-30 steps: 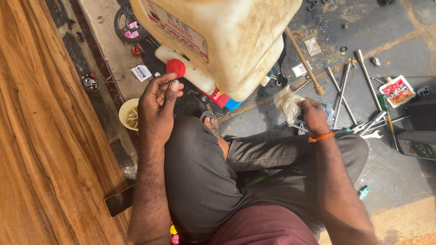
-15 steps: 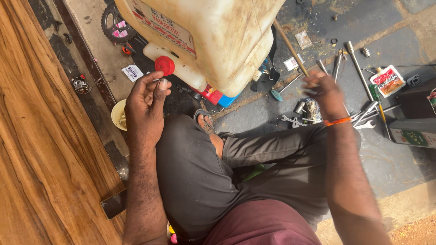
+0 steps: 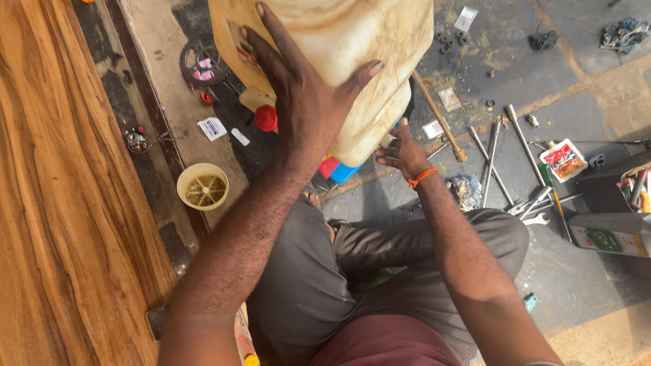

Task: The person is repairing a small engine or pump. They manipulate a large white plastic container, remove a red cap, and use a screwdriver to adjust components on the blue and red machine.

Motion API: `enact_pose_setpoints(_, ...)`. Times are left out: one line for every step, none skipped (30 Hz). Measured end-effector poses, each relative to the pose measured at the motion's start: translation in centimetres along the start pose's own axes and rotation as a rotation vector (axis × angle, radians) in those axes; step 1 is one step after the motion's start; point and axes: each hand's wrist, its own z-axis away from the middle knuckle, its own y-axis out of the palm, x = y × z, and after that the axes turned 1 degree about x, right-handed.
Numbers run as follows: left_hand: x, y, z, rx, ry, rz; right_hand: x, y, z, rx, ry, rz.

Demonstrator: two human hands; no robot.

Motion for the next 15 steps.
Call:
enact_pose_setpoints(-0.4,0.0,0.2,-0.02,0.034,-0.005,0.5,0.7,-0.3,-0.039,0.009,0.015)
enact_pose_setpoints(-0.8,0.0,0.3,-0.039,0.063,-0.012,0.7,1.4,-0.5,-0.078,0.023,0.03)
enact_pose_setpoints(-0.9,-0.1,0.5,-0.071,0.07,-0.035,0.7,1.8,-0.6,-0.117,0.039,0.045)
enact_pose_setpoints(-1.0,-0.2,0.6,-0.108,0.078,-0.059,0.6,2.2,-0.6,-0.102,0.013,0.036)
enact_pose_setpoints(-1.0,-0.2,0.6,-0.148,0.079,-0.084,0.5,2.4,-0.6,-0.085,-0.009,0.034)
enact_pose_setpoints(-0.8,-0.1,0.7,-0.146,0.073,-0.097,-0.1,2.4,-0.3,-0.071,-0.019,0.037)
enact_pose_setpoints(-0.5,0.1,0.8,-0.14,0.066,-0.109,-0.6,2.3,0.0,-0.065,-0.1,0.055)
enact_pose_setpoints(-0.1,0.5,0.5,-0.139,0.067,-0.122,-0.9,2.4,0.1,-0.053,-0.191,0.07)
enact_pose_setpoints(0.4,0.9,0.1,-0.158,0.059,-0.114,-1.3,2.5,0.1,-0.037,-0.288,0.087)
enact_pose_setpoints(0.8,1.4,-0.2,-0.173,0.047,-0.106,-1.6,2.7,0.2,-0.049,-0.285,0.042)
enact_pose_setpoints(1.2,1.8,-0.7,-0.185,0.035,-0.096,-1.8,3.0,0.4,-0.065,-0.281,-0.004)
enact_pose_setpoints(1.7,2.0,-1.3,-0.2,0.045,-0.107,-1.9,3.4,0.4,-0.075,-0.278,-0.047)
enact_pose_setpoints(2.1,1.8,-2.0,-0.216,0.056,-0.118,-2.1,3.9,0.5,-0.081,-0.263,-0.075)
enact_pose_setpoints(2.5,1.6,-2.9,-0.228,0.074,-0.128,-2.1,4.4,0.7,-0.091,-0.251,-0.108)
enact_pose_setpoints(3.0,0.9,-4.2,-0.21,0.08,-0.119,-2.0,5.0,0.9,-0.099,-0.242,-0.14)
